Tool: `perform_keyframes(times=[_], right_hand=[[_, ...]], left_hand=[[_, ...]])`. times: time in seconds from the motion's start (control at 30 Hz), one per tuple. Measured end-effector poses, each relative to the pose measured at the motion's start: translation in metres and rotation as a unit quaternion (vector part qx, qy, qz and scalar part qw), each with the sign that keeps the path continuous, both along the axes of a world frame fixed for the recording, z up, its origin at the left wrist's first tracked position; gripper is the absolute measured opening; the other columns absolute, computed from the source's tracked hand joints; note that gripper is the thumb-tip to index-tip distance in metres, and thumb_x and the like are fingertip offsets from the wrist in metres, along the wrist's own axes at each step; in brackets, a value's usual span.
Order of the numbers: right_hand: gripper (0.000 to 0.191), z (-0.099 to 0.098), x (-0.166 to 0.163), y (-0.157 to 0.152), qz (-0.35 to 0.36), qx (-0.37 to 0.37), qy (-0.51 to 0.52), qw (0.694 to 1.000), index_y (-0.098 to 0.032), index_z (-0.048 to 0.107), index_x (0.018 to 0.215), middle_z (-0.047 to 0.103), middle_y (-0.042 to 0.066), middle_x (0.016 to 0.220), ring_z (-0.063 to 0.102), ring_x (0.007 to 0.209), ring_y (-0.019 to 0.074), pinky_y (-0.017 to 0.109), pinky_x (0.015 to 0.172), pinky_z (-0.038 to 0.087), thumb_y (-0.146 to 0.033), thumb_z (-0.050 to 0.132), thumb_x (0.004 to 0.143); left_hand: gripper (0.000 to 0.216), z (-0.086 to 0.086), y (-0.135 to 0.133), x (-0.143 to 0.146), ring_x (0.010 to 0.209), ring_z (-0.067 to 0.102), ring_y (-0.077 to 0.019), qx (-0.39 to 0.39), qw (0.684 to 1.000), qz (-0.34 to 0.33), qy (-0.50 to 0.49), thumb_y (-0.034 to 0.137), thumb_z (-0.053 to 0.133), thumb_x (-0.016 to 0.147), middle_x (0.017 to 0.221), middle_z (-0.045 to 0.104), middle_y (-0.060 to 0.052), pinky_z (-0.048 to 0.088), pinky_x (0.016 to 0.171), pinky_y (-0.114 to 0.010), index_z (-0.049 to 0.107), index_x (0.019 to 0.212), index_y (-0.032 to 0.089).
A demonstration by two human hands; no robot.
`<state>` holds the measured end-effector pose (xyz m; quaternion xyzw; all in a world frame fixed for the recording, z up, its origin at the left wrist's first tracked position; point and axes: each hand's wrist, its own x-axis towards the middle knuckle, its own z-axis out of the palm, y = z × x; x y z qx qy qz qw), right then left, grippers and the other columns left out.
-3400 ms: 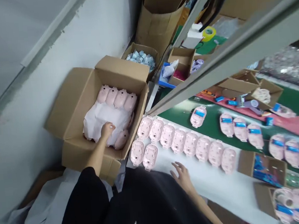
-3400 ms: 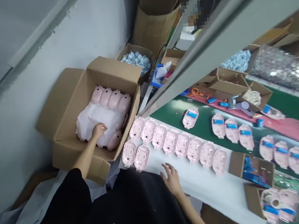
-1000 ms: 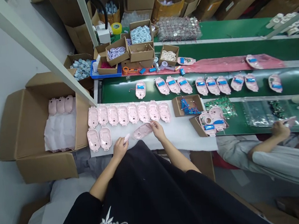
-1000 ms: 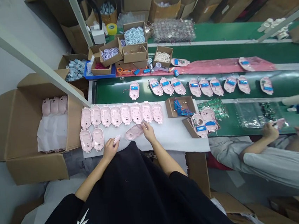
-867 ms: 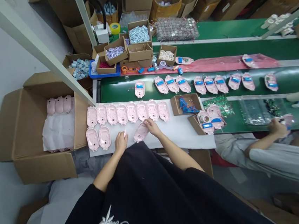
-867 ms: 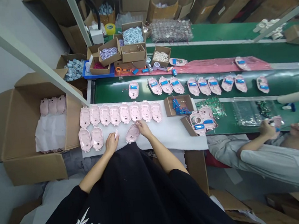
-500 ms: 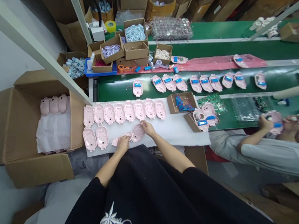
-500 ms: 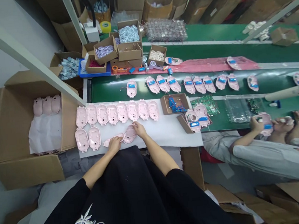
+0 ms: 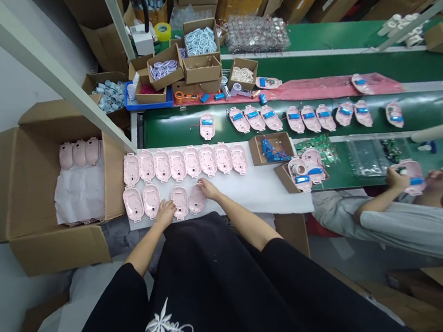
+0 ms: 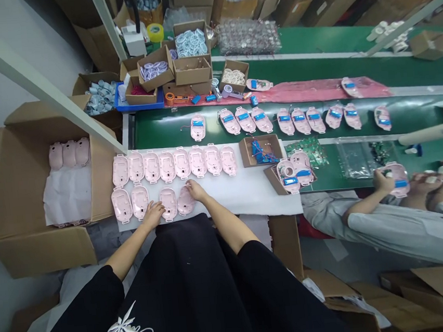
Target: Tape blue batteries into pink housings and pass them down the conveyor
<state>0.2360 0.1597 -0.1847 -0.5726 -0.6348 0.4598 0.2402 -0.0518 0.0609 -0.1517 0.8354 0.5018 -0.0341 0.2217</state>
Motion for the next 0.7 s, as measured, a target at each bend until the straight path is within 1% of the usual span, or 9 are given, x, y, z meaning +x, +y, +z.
perform_keyframes(times=[0.1,0.17,0.23,0.3,0.37,0.47,0.53,0.6,0.7], right_hand=[[0.051,-0.002,-0.029,0.005,-0.001,0.009,0.006,1.0,-0.011,0.05,0.141,0.061,0.018,0.135,0.058,0.124,0.0244,0.036,0.11,0.043,-0.031,0.057,0.094],[0.062,-0.005,-0.034,-0.006,-0.045,0.006,-0.02,0.999,-0.007,0.043,0.148,0.054,0.022,0.142,0.053,0.131,0.0264,0.036,0.113,0.041,-0.032,0.058,0.093],[0.062,-0.01,-0.03,-0.024,-0.081,-0.029,-0.072,0.994,-0.006,0.041,0.148,0.051,0.024,0.144,0.052,0.131,0.028,0.037,0.112,0.041,-0.035,0.057,0.095],[0.058,-0.015,-0.023,-0.043,-0.078,-0.078,-0.116,0.987,-0.007,0.045,0.145,0.053,0.023,0.141,0.056,0.125,0.028,0.037,0.109,0.042,-0.037,0.056,0.096],[0.049,-0.019,-0.018,-0.056,-0.053,-0.108,-0.139,0.983,-0.009,0.051,0.138,0.058,0.021,0.134,0.06,0.117,0.027,0.035,0.103,0.044,-0.036,0.057,0.097],[0.026,-0.018,-0.017,-0.061,-0.022,-0.127,-0.147,0.981,-0.013,0.061,0.117,0.068,0.018,0.117,0.063,0.106,0.0254,0.031,0.092,0.046,-0.028,0.058,0.096],[0.014,-0.014,-0.021,-0.062,-0.004,-0.14,-0.15,0.979,-0.015,0.063,0.106,0.071,0.016,0.107,0.065,0.099,0.0247,0.03,0.085,0.045,-0.023,0.06,0.096],[0.009,-0.008,-0.026,-0.063,0.009,-0.147,-0.15,0.978,-0.016,0.063,0.101,0.073,0.014,0.102,0.066,0.095,0.0236,0.028,0.08,0.044,-0.023,0.063,0.094],[0.012,0.0,-0.034,-0.066,0.024,-0.149,-0.149,0.977,-0.018,0.062,0.098,0.074,0.01,0.1,0.067,0.092,0.0214,0.026,0.075,0.043,-0.027,0.068,0.093]], left_hand=[[0.047,0.006,-0.007,0.0,0.141,0.048,-0.0347,0.019,0.997,0.062,0.03,0.009,0.063,0.079,0.122,0.072,-0.015,0.016,0.126,-0.06,0.073,0.121,0.024],[0.046,0.009,-0.012,0.006,0.143,0.045,-0.0363,0.032,0.994,0.097,0.042,0.017,0.06,0.086,0.131,0.068,-0.017,0.015,0.126,-0.06,0.069,0.131,0.023],[0.049,0.01,-0.017,0.012,0.147,0.04,-0.036,0.037,0.992,0.116,0.045,0.027,0.058,0.091,0.147,0.059,-0.016,0.015,0.126,-0.058,0.063,0.14,0.025],[0.053,0.009,-0.021,0.019,0.151,0.034,-0.0364,0.035,0.99,0.128,0.047,0.034,0.059,0.092,0.157,0.051,-0.012,0.014,0.127,-0.057,0.059,0.145,0.029],[0.055,0.006,-0.024,0.024,0.153,0.03,-0.0389,0.031,0.988,0.145,0.054,0.036,0.061,0.091,0.16,0.048,-0.009,0.011,0.127,-0.059,0.057,0.147,0.031],[0.058,0.003,-0.026,0.027,0.153,0.027,-0.0432,0.03,0.981,0.177,0.07,0.038,0.06,0.091,0.162,0.047,-0.01,0.007,0.125,-0.064,0.056,0.148,0.029],[0.058,0.005,-0.026,0.026,0.153,0.026,-0.0451,0.033,0.977,0.197,0.079,0.039,0.058,0.092,0.162,0.046,-0.012,0.007,0.124,-0.067,0.055,0.149,0.026],[0.058,0.008,-0.025,0.025,0.152,0.027,-0.0458,0.036,0.974,0.207,0.081,0.036,0.057,0.092,0.161,0.047,-0.015,0.008,0.123,-0.068,0.056,0.148,0.024],[0.058,0.014,-0.021,0.024,0.151,0.03,-0.0443,0.04,0.974,0.212,0.071,0.026,0.06,0.087,0.157,0.051,-0.015,0.009,0.123,-0.067,0.059,0.145,0.023]])
